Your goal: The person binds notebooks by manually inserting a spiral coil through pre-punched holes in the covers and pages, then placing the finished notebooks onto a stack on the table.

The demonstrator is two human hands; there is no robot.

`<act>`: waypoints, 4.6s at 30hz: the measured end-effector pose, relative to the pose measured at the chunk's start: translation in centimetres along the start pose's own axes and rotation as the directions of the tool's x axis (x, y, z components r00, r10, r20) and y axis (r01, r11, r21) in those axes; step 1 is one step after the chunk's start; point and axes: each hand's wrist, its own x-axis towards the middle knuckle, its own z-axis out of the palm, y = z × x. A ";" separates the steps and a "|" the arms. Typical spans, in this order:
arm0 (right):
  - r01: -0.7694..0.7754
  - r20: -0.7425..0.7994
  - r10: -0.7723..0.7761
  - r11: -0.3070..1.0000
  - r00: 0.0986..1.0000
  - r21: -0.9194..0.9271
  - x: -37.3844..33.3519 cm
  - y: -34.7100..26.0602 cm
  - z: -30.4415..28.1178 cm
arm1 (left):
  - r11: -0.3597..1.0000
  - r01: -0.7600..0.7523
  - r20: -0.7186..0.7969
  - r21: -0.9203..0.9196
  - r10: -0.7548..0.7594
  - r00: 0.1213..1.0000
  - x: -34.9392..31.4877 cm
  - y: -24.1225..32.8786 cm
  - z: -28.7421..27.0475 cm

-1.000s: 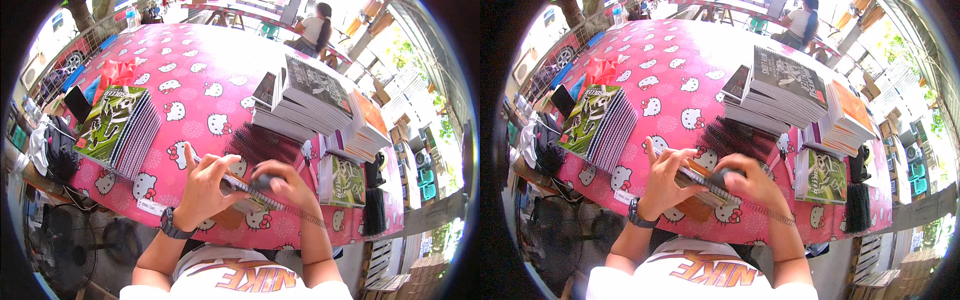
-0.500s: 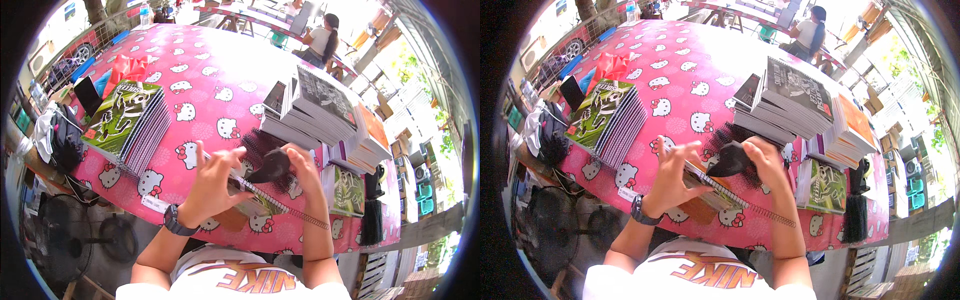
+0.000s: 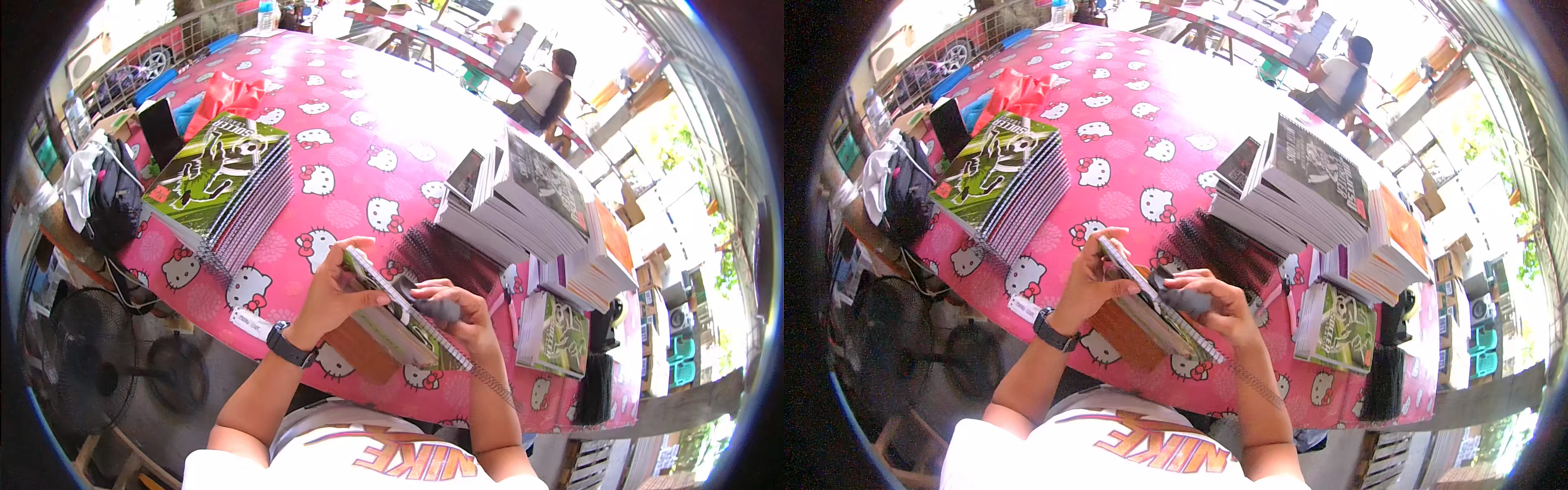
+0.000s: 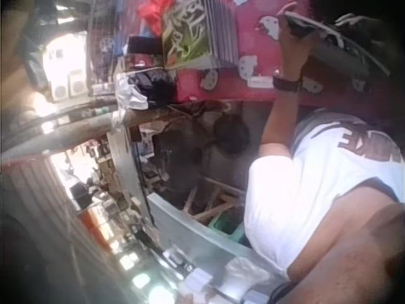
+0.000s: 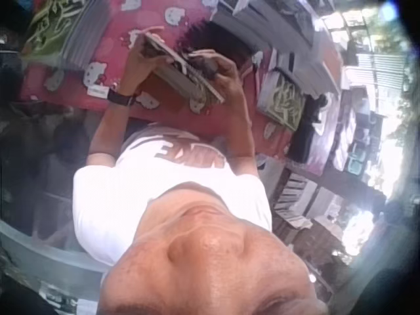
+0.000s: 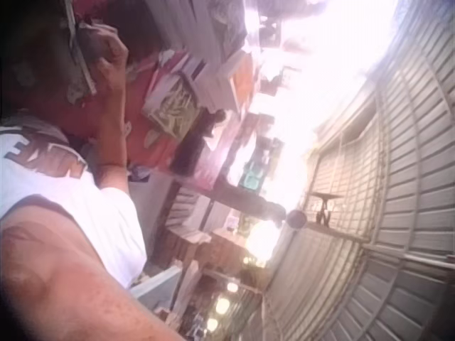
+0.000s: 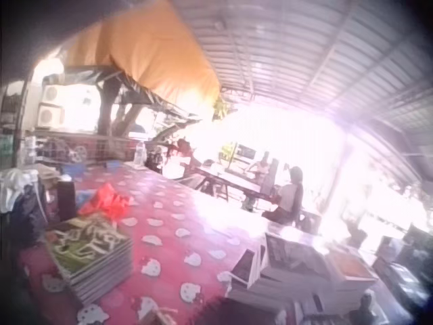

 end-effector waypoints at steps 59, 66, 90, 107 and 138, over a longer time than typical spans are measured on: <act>-0.037 -0.138 -0.097 0.675 0.986 -0.737 3.5 -8.3 5.3 | 0.981 -0.187 0.139 0.048 0.179 0.974 0.8 5.2 2.4; 0.024 -0.120 -0.245 0.513 0.962 -0.858 2.1 -9.4 6.2 | 0.951 -0.301 0.229 0.075 0.277 0.933 0.3 6.4 4.7; -0.349 -0.434 -0.088 0.464 0.896 -0.814 3.4 -6.2 -0.4 | 0.461 0.323 -0.560 0.826 0.617 0.552 2.2 12.6 -23.1; -0.404 -0.463 -0.131 0.322 0.877 -0.856 0.5 3.1 -2.5 | -0.081 -0.037 0.070 0.996 0.454 0.888 2.4 13.3 -12.1; -0.925 -0.917 -0.286 0.177 0.278 -0.335 -16.3 -5.8 -7.8 | 0.961 0.272 0.430 -0.041 -0.229 0.873 -2.7 4.5 6.2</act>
